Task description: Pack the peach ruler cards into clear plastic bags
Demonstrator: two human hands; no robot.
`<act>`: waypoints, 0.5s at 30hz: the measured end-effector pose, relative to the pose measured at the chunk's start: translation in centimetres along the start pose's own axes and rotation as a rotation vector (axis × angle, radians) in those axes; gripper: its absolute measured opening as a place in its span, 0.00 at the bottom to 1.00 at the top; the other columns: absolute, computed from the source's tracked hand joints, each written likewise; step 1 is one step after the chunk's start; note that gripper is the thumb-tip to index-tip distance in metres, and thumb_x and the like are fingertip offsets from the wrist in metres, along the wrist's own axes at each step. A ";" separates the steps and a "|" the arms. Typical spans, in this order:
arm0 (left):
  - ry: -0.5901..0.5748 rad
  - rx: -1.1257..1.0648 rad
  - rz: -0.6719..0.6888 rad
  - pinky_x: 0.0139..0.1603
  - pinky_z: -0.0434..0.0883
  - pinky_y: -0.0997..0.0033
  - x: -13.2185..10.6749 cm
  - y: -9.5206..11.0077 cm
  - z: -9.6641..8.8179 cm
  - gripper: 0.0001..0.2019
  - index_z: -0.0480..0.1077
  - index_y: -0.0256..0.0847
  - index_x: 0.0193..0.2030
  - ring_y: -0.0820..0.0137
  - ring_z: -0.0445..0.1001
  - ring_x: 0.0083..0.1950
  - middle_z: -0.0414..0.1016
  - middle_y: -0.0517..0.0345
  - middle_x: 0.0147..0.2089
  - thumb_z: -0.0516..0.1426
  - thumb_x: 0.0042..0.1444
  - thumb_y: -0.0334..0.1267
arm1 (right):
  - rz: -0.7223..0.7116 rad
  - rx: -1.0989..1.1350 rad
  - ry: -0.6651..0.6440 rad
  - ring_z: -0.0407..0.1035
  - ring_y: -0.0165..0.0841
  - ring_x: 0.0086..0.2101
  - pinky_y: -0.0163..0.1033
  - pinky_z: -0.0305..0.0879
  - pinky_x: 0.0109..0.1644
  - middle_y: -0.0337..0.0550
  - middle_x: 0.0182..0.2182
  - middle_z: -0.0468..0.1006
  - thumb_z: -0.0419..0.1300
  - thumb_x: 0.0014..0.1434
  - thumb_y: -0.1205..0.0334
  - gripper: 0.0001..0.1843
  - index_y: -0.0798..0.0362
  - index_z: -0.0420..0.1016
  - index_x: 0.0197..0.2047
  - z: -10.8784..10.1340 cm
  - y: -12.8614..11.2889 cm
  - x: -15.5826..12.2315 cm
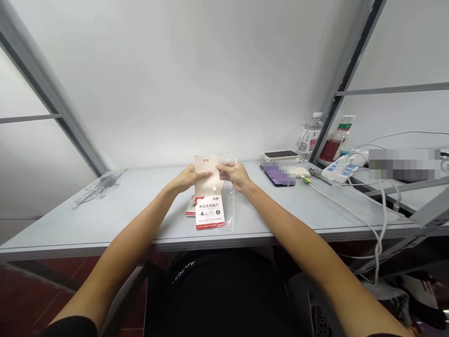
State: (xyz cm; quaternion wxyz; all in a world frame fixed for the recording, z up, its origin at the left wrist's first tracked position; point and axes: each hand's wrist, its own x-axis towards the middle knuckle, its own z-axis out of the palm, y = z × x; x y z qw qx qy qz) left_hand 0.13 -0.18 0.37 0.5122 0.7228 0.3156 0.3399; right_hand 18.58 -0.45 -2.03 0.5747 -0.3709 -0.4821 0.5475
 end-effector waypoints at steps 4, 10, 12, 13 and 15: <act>-0.058 -0.061 -0.032 0.46 0.68 0.58 0.0 -0.1 -0.1 0.23 0.71 0.35 0.47 0.59 0.72 0.46 0.73 0.45 0.48 0.63 0.43 0.43 | 0.013 0.015 -0.014 0.71 0.28 0.26 0.34 0.69 0.32 0.41 0.27 0.78 0.70 0.40 0.62 0.10 0.55 0.78 0.28 -0.1 0.3 0.0; -0.095 -0.081 -0.056 0.48 0.68 0.57 0.0 0.1 -0.7 0.21 0.71 0.37 0.46 0.60 0.72 0.47 0.73 0.46 0.49 0.63 0.44 0.42 | 0.013 0.049 -0.011 0.69 0.25 0.24 0.31 0.68 0.32 0.37 0.24 0.76 0.70 0.40 0.63 0.11 0.55 0.77 0.29 0.3 0.1 -0.2; -0.093 -0.084 -0.073 0.48 0.68 0.57 0.0 0.3 -0.9 0.22 0.71 0.37 0.46 0.60 0.72 0.47 0.73 0.47 0.48 0.63 0.44 0.42 | 0.016 0.041 -0.013 0.68 0.24 0.23 0.30 0.68 0.30 0.38 0.24 0.76 0.70 0.40 0.62 0.12 0.55 0.77 0.29 0.3 0.1 -0.1; -0.084 -0.087 -0.083 0.48 0.68 0.57 -0.1 0.4 -1.0 0.22 0.71 0.37 0.46 0.59 0.72 0.47 0.74 0.47 0.48 0.63 0.43 0.41 | 0.013 0.035 -0.019 0.69 0.25 0.24 0.30 0.68 0.30 0.38 0.24 0.76 0.70 0.40 0.61 0.12 0.55 0.77 0.30 0.3 0.1 -0.1; -0.064 -0.091 -0.104 0.47 0.68 0.57 -0.1 0.5 -1.1 0.22 0.71 0.37 0.47 0.59 0.72 0.47 0.74 0.47 0.47 0.63 0.43 0.41 | -0.001 0.016 -0.029 0.70 0.26 0.24 0.31 0.68 0.29 0.40 0.26 0.77 0.70 0.40 0.60 0.12 0.56 0.77 0.30 0.2 0.2 0.0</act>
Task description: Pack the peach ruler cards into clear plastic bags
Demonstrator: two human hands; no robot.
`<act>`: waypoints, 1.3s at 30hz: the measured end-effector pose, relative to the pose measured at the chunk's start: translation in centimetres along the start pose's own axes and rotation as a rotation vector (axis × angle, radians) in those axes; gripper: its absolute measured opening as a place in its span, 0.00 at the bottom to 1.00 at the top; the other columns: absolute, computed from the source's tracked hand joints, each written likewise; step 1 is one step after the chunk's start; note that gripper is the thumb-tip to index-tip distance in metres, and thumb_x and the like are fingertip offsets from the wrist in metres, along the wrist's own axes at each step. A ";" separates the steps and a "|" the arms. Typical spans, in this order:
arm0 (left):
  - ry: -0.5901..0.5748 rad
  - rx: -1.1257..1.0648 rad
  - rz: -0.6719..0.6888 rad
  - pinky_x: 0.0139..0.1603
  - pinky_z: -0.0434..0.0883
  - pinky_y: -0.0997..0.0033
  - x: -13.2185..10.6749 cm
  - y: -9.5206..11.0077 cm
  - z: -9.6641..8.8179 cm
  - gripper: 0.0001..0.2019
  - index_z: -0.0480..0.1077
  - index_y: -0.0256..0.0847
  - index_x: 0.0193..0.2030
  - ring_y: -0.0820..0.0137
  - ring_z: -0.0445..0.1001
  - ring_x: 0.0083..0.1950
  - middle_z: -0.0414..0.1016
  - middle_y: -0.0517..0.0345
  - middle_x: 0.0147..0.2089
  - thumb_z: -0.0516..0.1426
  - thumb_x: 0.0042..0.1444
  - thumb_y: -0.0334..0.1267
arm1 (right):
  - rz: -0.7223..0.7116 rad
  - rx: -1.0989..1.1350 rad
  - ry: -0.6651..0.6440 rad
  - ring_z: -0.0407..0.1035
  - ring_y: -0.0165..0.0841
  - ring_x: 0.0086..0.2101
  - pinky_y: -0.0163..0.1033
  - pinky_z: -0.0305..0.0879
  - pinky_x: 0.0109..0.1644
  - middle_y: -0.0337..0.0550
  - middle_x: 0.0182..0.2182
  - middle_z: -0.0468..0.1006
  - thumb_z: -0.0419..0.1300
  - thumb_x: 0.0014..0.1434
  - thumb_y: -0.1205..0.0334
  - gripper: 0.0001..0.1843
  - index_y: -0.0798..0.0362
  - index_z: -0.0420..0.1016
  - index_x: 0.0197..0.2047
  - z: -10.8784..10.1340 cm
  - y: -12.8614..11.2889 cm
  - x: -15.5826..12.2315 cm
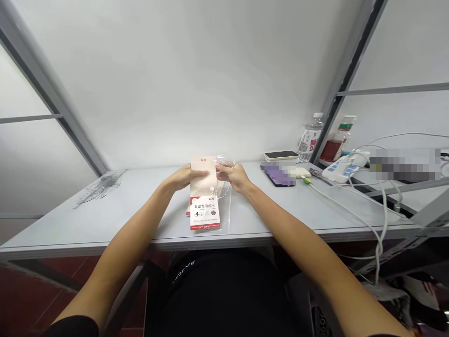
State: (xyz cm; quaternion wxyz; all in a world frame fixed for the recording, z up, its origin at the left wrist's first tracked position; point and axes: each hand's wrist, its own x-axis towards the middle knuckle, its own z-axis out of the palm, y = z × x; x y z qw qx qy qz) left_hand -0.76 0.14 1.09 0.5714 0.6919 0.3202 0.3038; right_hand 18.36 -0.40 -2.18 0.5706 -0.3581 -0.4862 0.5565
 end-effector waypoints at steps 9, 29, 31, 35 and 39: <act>0.031 -0.053 -0.016 0.45 0.70 0.60 -0.1 0.0 0.2 0.21 0.71 0.36 0.45 0.59 0.74 0.44 0.75 0.47 0.45 0.63 0.42 0.38 | 0.004 -0.080 -0.032 0.68 0.25 0.20 0.31 0.67 0.26 0.41 0.25 0.76 0.69 0.41 0.57 0.14 0.57 0.76 0.29 -0.1 0.2 0.1; 0.104 -0.045 0.004 0.42 0.70 0.62 0.7 -1.3 0.0 0.17 0.72 0.35 0.38 0.61 0.74 0.42 0.76 0.47 0.42 0.62 0.44 0.45 | -0.051 -0.152 -0.002 0.70 0.28 0.22 0.34 0.68 0.27 0.43 0.25 0.77 0.69 0.39 0.53 0.15 0.56 0.76 0.25 0.2 0.0 -0.3; 0.098 -0.007 0.010 0.42 0.70 0.62 0.8 -1.5 -0.2 0.18 0.72 0.34 0.39 0.61 0.74 0.41 0.76 0.47 0.42 0.62 0.44 0.45 | -0.042 -0.142 0.003 0.71 0.29 0.24 0.35 0.69 0.29 0.42 0.25 0.77 0.69 0.39 0.52 0.15 0.56 0.76 0.25 0.2 0.2 -0.3; 0.087 0.061 0.031 0.42 0.70 0.62 0.8 -1.6 0.0 0.18 0.72 0.35 0.40 0.62 0.74 0.42 0.75 0.47 0.43 0.61 0.45 0.47 | 0.010 -0.095 -0.034 0.72 0.31 0.26 0.37 0.70 0.33 0.42 0.25 0.77 0.70 0.39 0.55 0.14 0.56 0.75 0.25 0.1 0.4 -0.3; 0.096 0.119 0.073 0.41 0.70 0.64 0.8 -1.6 0.5 0.19 0.72 0.37 0.41 0.62 0.73 0.43 0.75 0.49 0.43 0.60 0.45 0.47 | 0.048 -0.036 -0.070 0.72 0.31 0.27 0.37 0.70 0.35 0.41 0.24 0.77 0.70 0.40 0.57 0.12 0.55 0.76 0.26 0.1 0.3 -0.3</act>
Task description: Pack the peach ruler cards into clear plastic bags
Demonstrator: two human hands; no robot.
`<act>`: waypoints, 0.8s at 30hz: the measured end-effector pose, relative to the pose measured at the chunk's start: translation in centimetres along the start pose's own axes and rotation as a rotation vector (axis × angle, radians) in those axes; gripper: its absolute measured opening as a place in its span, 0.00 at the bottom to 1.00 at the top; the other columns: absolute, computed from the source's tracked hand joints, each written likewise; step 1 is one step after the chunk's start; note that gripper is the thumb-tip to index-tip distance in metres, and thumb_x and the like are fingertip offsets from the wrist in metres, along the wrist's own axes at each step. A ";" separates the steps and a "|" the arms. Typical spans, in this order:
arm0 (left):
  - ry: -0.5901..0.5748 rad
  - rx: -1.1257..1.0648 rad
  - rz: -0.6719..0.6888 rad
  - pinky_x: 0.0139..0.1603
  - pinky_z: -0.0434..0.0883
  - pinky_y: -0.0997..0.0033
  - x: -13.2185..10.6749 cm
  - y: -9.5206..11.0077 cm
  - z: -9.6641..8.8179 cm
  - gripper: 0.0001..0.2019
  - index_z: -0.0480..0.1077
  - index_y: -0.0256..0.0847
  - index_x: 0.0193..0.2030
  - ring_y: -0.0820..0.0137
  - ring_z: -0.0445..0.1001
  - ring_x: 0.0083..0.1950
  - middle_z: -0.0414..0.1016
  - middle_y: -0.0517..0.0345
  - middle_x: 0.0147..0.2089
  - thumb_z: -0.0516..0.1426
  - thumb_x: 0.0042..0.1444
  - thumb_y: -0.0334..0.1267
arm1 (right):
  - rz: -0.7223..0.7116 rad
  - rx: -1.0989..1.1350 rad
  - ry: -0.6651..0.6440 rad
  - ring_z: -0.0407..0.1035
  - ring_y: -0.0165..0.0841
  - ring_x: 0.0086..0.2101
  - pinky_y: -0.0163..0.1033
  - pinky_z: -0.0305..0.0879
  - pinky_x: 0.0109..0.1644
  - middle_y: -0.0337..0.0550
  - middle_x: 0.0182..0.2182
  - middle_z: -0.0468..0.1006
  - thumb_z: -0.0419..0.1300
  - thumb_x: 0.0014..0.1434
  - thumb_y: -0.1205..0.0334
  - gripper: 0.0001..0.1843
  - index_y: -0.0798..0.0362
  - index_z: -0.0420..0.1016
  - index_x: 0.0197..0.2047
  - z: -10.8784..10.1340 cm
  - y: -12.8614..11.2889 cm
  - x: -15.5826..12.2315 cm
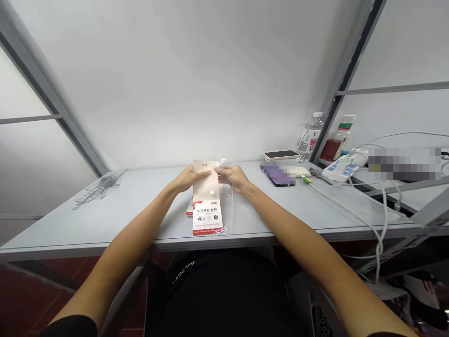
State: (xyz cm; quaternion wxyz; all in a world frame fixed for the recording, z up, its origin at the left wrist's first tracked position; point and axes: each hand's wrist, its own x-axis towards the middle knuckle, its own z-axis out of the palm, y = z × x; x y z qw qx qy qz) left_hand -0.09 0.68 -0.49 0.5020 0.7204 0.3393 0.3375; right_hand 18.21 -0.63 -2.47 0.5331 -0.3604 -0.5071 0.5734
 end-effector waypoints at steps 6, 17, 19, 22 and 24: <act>0.287 0.098 0.036 0.40 0.69 0.68 -0.1 0.6 0.7 0.21 0.71 0.39 0.43 0.62 0.72 0.44 0.75 0.51 0.44 0.61 0.44 0.49 | 0.029 -0.002 -0.012 0.72 0.30 0.27 0.35 0.69 0.34 0.42 0.27 0.78 0.69 0.42 0.58 0.12 0.54 0.78 0.31 0.2 -0.4 -0.2; 0.260 -0.239 -0.073 0.37 0.69 0.64 0.1 0.8 0.5 0.17 0.71 0.32 0.27 0.65 0.73 0.34 0.76 0.49 0.32 0.65 0.36 0.46 | 0.048 -0.086 -0.009 0.69 0.28 0.23 0.35 0.67 0.31 0.40 0.21 0.76 0.70 0.39 0.56 0.12 0.55 0.74 0.23 -0.1 -0.8 -0.3; 0.315 -0.250 -0.072 0.36 0.69 0.65 0.2 0.8 0.6 0.17 0.71 0.32 0.26 0.65 0.73 0.33 0.76 0.50 0.31 0.66 0.34 0.45 | 0.067 -0.077 -0.038 0.70 0.29 0.25 0.36 0.68 0.33 0.40 0.23 0.77 0.70 0.40 0.56 0.13 0.54 0.76 0.26 0.2 -0.9 -0.5; 0.436 -0.237 -0.043 0.33 0.69 0.67 0.3 0.7 0.6 0.18 0.70 0.33 0.26 0.67 0.72 0.32 0.75 0.52 0.31 0.66 0.34 0.45 | 0.093 -0.073 -0.101 0.72 0.31 0.28 0.38 0.69 0.36 0.44 0.29 0.79 0.69 0.41 0.56 0.15 0.56 0.77 0.31 0.8 -0.8 -0.9; 0.542 -0.212 -0.001 0.32 0.69 0.69 0.4 0.5 0.6 0.18 0.69 0.35 0.28 0.69 0.72 0.32 0.74 0.55 0.31 0.66 0.34 0.46 | 0.107 -0.078 -0.134 0.73 0.32 0.30 0.39 0.70 0.37 0.45 0.30 0.79 0.69 0.41 0.56 0.16 0.57 0.77 0.31 1.1 -0.5 -1.0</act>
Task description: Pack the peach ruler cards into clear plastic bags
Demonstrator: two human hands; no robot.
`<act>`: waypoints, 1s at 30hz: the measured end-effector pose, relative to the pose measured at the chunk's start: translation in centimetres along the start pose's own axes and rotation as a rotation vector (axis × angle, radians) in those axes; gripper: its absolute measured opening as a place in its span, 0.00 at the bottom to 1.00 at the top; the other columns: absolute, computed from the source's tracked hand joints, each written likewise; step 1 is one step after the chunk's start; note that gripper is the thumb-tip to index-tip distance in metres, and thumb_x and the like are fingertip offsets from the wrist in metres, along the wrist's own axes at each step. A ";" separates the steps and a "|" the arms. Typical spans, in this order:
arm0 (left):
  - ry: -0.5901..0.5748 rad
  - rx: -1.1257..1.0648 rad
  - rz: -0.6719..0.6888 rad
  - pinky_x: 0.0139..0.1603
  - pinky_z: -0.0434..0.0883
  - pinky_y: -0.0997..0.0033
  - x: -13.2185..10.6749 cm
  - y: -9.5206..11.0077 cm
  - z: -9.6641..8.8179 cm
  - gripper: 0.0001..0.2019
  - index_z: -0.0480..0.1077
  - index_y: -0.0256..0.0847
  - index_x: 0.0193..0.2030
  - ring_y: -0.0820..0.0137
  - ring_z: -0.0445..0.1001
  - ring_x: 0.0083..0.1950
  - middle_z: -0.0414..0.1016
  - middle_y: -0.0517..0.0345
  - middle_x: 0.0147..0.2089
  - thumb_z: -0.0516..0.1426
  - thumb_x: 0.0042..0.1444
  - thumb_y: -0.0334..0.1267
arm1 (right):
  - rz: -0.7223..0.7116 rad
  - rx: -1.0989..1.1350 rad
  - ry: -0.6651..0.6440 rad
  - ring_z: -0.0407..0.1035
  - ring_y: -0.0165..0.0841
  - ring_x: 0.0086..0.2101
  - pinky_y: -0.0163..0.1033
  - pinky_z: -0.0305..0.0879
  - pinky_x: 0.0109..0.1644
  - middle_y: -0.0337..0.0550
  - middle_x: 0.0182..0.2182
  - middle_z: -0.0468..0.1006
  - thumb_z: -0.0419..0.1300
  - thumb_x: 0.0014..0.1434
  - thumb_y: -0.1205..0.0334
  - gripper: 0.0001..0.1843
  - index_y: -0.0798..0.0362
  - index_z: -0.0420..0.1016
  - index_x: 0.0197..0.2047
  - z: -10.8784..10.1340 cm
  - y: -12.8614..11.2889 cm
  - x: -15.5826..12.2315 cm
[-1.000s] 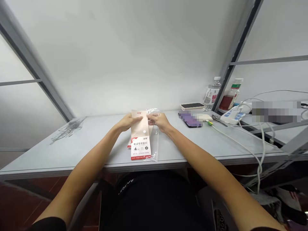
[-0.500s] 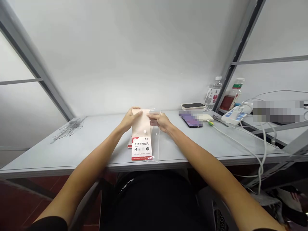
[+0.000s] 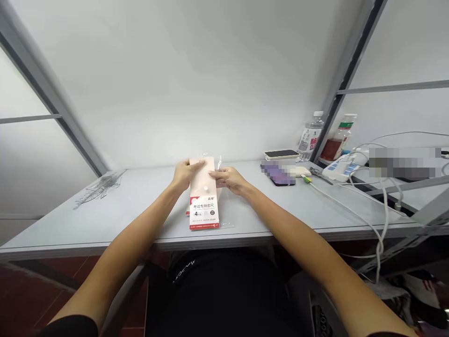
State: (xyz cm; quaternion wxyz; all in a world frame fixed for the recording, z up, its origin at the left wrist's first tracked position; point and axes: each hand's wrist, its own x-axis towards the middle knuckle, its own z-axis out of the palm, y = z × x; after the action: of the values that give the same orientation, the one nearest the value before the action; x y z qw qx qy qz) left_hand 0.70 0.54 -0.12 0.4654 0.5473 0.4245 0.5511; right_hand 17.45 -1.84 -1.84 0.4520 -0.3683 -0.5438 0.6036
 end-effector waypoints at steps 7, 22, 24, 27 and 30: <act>-0.156 0.014 -0.102 0.29 0.67 0.71 -0.2 0.0 0.2 0.17 0.69 0.35 0.27 0.73 0.69 0.28 0.72 0.56 0.28 0.60 0.44 0.51 | -0.104 0.043 0.155 0.72 0.30 0.25 0.35 0.69 0.31 0.40 0.24 0.78 0.69 0.40 0.55 0.14 0.55 0.74 0.26 -0.4 0.3 0.5; -0.295 0.270 -0.058 0.22 0.65 0.72 -0.3 -0.1 -0.2 0.22 0.58 0.38 0.15 0.74 0.67 0.20 0.66 0.60 0.17 0.65 0.35 0.50 | -0.089 0.082 0.179 0.74 0.36 0.30 0.38 0.71 0.33 0.47 0.30 0.80 0.67 0.45 0.59 0.13 0.58 0.75 0.32 -0.3 -0.2 0.1; -0.248 0.428 0.038 0.19 0.59 0.74 -0.4 0.0 -0.2 0.23 0.57 0.39 0.14 0.76 0.62 0.18 0.62 0.62 0.14 0.63 0.37 0.52 | -0.099 0.072 0.178 0.74 0.36 0.30 0.38 0.72 0.33 0.47 0.31 0.80 0.68 0.44 0.59 0.14 0.58 0.75 0.32 -0.4 -0.1 0.2; -0.177 0.631 0.240 0.19 0.53 0.75 -0.6 0.2 -0.3 0.25 0.53 0.39 0.13 0.78 0.55 0.17 0.54 0.64 0.12 0.56 0.46 0.54 | -0.146 0.060 0.211 0.75 0.37 0.31 0.39 0.72 0.34 0.47 0.33 0.80 0.69 0.41 0.59 0.16 0.57 0.75 0.34 -0.8 0.0 0.5; -0.187 0.697 0.338 0.21 0.53 0.74 -0.7 0.3 -0.3 0.22 0.53 0.40 0.15 0.77 0.56 0.19 0.55 0.63 0.15 0.52 0.52 0.51 | -0.200 -0.003 0.274 0.75 0.37 0.31 0.39 0.72 0.34 0.47 0.32 0.80 0.70 0.39 0.59 0.18 0.57 0.76 0.34 -1.1 0.2 0.8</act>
State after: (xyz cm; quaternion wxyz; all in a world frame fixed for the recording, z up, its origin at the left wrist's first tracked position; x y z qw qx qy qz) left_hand 0.41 -0.21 0.07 0.1911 0.7823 0.4461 0.3905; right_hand 18.22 -0.74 -2.20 0.5793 -0.3917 -0.5119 0.4989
